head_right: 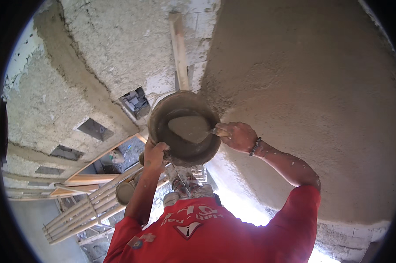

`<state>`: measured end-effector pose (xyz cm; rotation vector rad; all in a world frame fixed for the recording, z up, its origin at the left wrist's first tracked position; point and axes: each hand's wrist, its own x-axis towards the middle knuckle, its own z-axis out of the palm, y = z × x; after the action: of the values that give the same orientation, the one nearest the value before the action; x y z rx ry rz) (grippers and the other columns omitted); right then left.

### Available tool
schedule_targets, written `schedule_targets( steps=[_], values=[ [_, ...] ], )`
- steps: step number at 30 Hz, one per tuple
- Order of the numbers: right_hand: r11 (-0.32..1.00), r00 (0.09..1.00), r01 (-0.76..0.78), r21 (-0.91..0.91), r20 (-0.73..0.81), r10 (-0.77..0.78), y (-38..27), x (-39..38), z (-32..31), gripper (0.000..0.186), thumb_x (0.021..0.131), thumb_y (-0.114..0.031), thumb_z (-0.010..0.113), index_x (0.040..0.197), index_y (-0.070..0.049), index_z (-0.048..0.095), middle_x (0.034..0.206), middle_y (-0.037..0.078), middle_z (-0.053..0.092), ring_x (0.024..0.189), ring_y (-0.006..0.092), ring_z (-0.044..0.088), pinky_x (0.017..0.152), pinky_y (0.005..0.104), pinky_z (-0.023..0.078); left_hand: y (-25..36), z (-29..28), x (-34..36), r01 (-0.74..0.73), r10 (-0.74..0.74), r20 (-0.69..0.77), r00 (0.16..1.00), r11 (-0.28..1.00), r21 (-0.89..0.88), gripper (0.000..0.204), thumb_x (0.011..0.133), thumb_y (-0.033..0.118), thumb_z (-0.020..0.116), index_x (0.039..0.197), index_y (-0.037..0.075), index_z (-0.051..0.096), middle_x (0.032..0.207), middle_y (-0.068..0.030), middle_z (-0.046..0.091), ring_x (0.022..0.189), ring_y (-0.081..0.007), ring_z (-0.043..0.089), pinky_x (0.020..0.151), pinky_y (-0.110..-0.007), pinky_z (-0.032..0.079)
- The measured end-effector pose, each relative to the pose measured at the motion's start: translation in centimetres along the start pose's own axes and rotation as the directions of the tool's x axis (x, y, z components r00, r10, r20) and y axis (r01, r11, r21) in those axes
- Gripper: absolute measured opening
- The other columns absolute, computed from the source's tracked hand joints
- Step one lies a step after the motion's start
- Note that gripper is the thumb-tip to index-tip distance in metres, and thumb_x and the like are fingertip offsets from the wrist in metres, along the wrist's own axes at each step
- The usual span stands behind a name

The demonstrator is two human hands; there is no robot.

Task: The person applies plaster to a wall by scooping it from a bucket with a trowel and then leveling the surface with a long wooden board.

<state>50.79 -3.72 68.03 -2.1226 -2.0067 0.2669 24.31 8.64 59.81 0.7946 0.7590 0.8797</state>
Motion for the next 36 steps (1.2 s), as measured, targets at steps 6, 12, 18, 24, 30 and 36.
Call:
schedule_targets(
  steps=[6,12,18,24,30,36],
  values=[
    [0.991,0.995,-0.095,0.096,0.020,0.094,-2.8,1.4,-9.2,0.038,0.077,-0.019,0.069,0.113,-0.009,0.062,0.099,0.016,0.068,0.089,0.0316,0.067,0.081,0.0425,0.053,0.4,0.2,0.1,0.030,-0.026,-0.045,0.999,0.996,0.081,0.050,0.065,-0.003,0.049,0.115,-0.005,0.054,0.095,-0.0055,0.061,0.079,-0.0151,0.057,0.071,-0.027,0.046],
    [0.989,0.999,-0.020,0.150,-0.035,0.025,-3.9,1.9,-17.4,0.044,0.078,-0.023,0.073,0.117,-0.005,0.062,0.090,0.011,0.068,0.077,0.0223,0.066,0.071,0.0346,0.055,1.7,0.0,-0.7,0.049,-0.043,-0.082,0.996,0.995,0.083,0.053,0.066,-0.005,0.048,0.119,-0.004,0.054,0.095,-0.0052,0.061,0.078,-0.0135,0.056,0.069,-0.026,0.046],
    [0.812,0.789,-0.554,0.185,-0.196,0.583,12.3,6.1,-20.1,0.033,0.093,-0.028,0.058,0.114,-0.003,0.063,0.076,0.005,0.067,0.053,0.0178,0.058,0.051,0.0260,0.051,0.0,0.5,-0.8,0.048,-0.045,-0.047,0.998,0.997,0.065,0.057,0.067,-0.006,0.047,0.124,-0.004,0.051,0.098,-0.0060,0.061,0.078,-0.0129,0.057,0.067,-0.025,0.046],
    [0.645,0.675,-0.723,-0.250,-0.455,0.581,8.8,5.4,-27.9,0.041,0.091,-0.039,0.060,0.122,-0.013,0.064,0.100,0.018,0.067,0.087,0.0207,0.066,0.067,0.0376,0.054,0.1,0.1,0.3,0.088,-0.076,-0.086,0.993,0.985,0.146,0.057,0.068,-0.004,0.049,0.125,-0.004,0.051,0.101,-0.0063,0.062,0.078,-0.0117,0.056,0.067,-0.026,0.046],
    [0.880,0.995,-0.094,-0.465,-0.052,0.079,5.4,1.8,-12.7,0.041,0.090,-0.027,0.060,0.128,-0.015,0.056,0.102,0.017,0.065,0.083,0.0218,0.065,0.072,0.0355,0.056,-0.4,1.9,1.2,0.080,-0.078,-0.037,0.996,0.995,0.053,0.056,0.068,-0.005,0.049,0.124,-0.003,0.051,0.097,-0.0057,0.061,0.077,-0.0115,0.055,0.066,-0.026,0.045],
    [0.753,0.977,0.209,-0.624,0.098,-0.190,3.1,1.5,-2.8,0.043,0.082,-0.017,0.061,0.125,-0.017,0.058,0.091,0.015,0.065,0.079,0.0294,0.065,0.072,0.0425,0.053,0.3,3.8,2.2,0.075,-0.078,0.035,0.996,0.995,0.068,0.052,0.070,-0.007,0.049,0.122,-0.001,0.052,0.089,-0.0043,0.060,0.075,-0.0139,0.056,0.068,-0.027,0.046]
  ],
)
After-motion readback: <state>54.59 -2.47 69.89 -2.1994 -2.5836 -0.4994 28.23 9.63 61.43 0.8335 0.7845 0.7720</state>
